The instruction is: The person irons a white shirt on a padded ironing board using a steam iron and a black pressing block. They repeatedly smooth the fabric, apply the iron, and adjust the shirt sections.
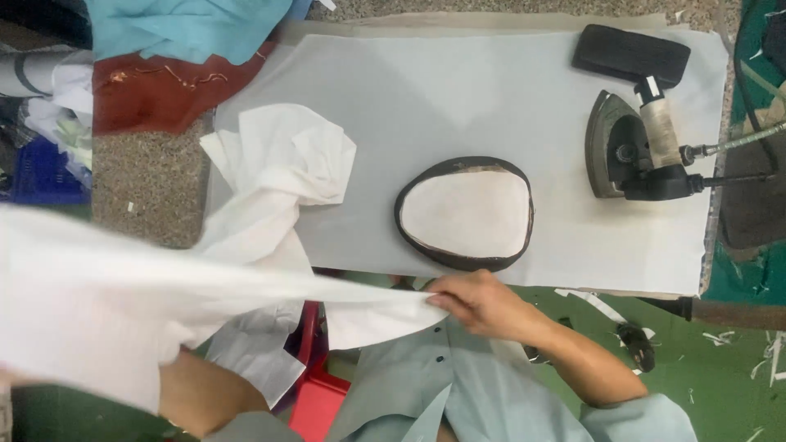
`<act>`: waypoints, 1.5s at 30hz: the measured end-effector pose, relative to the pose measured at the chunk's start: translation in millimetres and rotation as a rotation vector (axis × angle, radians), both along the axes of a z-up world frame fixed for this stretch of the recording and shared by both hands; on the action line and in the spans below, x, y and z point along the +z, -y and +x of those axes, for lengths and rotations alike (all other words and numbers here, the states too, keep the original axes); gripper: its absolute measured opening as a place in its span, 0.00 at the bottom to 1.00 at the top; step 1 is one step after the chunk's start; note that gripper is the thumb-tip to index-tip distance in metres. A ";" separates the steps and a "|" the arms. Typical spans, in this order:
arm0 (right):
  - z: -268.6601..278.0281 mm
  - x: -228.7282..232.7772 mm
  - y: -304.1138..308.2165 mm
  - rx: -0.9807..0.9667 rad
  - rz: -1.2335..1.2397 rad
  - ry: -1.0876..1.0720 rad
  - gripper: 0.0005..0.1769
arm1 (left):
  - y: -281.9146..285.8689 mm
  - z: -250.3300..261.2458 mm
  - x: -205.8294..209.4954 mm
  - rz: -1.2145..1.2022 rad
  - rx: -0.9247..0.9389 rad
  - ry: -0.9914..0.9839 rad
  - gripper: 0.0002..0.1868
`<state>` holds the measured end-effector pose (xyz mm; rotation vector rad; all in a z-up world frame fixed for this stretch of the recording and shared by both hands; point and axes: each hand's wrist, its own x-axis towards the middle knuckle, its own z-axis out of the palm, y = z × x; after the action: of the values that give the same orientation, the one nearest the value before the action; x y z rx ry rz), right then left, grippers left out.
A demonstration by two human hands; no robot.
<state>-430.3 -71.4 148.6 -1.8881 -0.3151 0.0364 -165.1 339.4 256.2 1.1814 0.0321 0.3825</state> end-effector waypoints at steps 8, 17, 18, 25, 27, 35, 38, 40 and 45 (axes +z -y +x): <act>-8.0 -110.5 44.5 -0.608 -0.100 -0.815 0.17 | 300.5 133.7 -156.1 -0.180 -0.311 -0.350 0.16; -36.4 -153.7 82.4 -0.842 -0.244 -0.731 0.18 | 510.1 68.3 -150.1 -0.164 -0.763 -0.279 0.29; -39.2 -155.7 85.2 -0.843 -0.244 -0.736 0.18 | 510.4 63.4 -152.5 -0.163 -0.764 -0.284 0.29; -37.2 -146.7 79.1 -0.949 -0.987 0.072 0.22 | 400.9 -20.7 -207.1 0.933 -0.720 0.325 0.45; -22.9 -145.0 71.1 -0.905 -0.958 0.226 0.26 | 351.6 -65.0 -235.6 1.131 -0.616 0.658 0.40; -13.0 -218.1 52.1 -0.560 -1.037 0.217 0.39 | 204.8 -167.6 -365.7 1.335 -0.659 0.475 0.36; -6.3 -192.2 31.3 -0.491 -1.016 0.294 0.40 | 185.6 -153.2 -361.1 1.129 -0.417 0.176 0.31; 3.1 -191.1 9.6 -0.426 -0.951 0.339 0.40 | 198.5 -116.9 -349.3 1.000 -0.509 -0.050 0.32; 7.1 -209.6 -6.7 -0.260 -0.967 0.376 0.44 | 259.0 -9.2 -325.1 1.015 -0.619 -0.370 0.37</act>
<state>-423.2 -64.6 -61.0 -2.8896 -0.3304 -0.4141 -174.3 80.4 -68.9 2.1579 -0.2295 -0.4431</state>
